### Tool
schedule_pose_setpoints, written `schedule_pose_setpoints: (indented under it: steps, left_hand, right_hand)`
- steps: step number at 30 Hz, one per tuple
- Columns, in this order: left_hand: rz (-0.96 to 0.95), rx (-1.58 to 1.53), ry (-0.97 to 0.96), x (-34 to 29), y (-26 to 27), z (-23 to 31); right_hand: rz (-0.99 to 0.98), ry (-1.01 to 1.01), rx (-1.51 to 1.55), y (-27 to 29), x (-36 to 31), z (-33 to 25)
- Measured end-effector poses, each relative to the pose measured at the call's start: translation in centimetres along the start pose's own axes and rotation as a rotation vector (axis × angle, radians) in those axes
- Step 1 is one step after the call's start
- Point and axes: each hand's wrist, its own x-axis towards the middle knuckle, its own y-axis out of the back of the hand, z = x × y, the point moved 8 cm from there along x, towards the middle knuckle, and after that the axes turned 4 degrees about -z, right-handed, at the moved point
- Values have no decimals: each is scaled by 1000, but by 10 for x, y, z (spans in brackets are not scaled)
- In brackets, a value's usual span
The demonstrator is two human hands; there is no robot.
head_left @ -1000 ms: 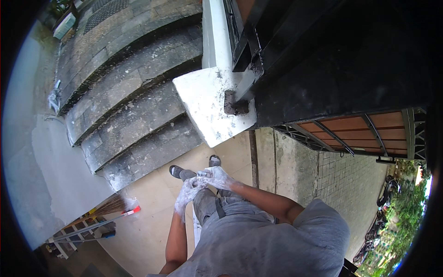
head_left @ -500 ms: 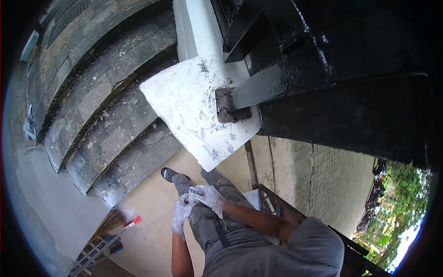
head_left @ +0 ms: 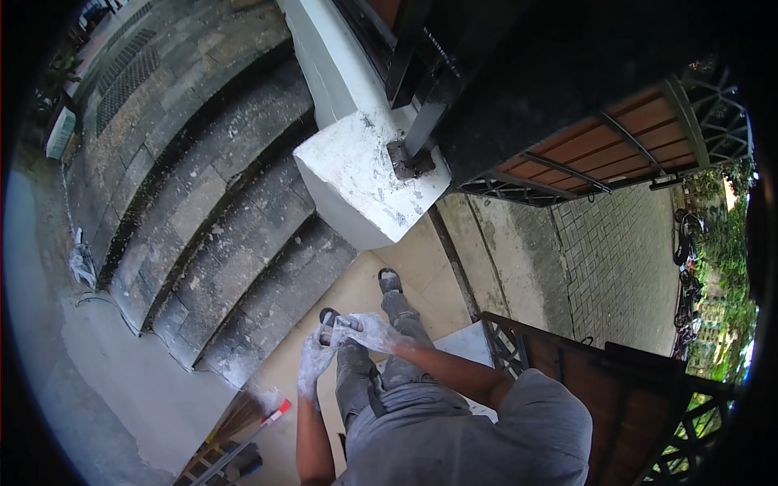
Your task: The recorder is applying patching compound or plaster to a stone pillar using their fingers to fill in gaps and smooth the surface.
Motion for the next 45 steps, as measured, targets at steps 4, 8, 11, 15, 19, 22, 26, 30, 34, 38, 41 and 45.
schedule_pose_setpoints:
  steps: [4, 8, 11, 15, 19, 22, 26, 30, 34, 38, 41, 45]
  left_hand:
    - [53, -49, -63, -31, 58, 34]
    - [44, -114, -47, -42, 93, 14]
    - [8, -190, -68, -49, 104, -11]
    - [5, -160, -44, -54, 109, -21]
    - [-19, -148, -71, -48, 102, -24]
    - [-59, -147, -118, -51, 92, -8]
    - [-158, -384, -123, -54, 72, 6]
    - [-175, -451, -135, -58, 56, 13]
    - [-226, -448, -238, -56, 44, 35]
    - [-240, -493, -180, -34, 39, 30]
    - [-62, -439, -138, -28, 51, 65]
    - [49, -220, -95, -25, 69, 86]
  right_hand:
    - [789, 735, -956, 58, -86, -171]
    - [1026, 582, -1052, 133, -79, -212]
    - [797, 629, -1208, 82, -67, -222]
    - [533, 358, -1286, 67, -64, -193]
    - [729, 533, -1117, 62, -59, -186]
    - [457, 211, -944, 9, -23, -133]
    - [127, 199, -895, -69, -3, -80]
    - [35, 311, -381, -93, -3, -69]
    - [-202, 184, -160, -95, 2, -60]
    - [-218, 306, 10, -85, 24, -65]
    - [-77, 265, 310, -65, 45, -69]
    - [8, 211, 359, -29, 67, -104]
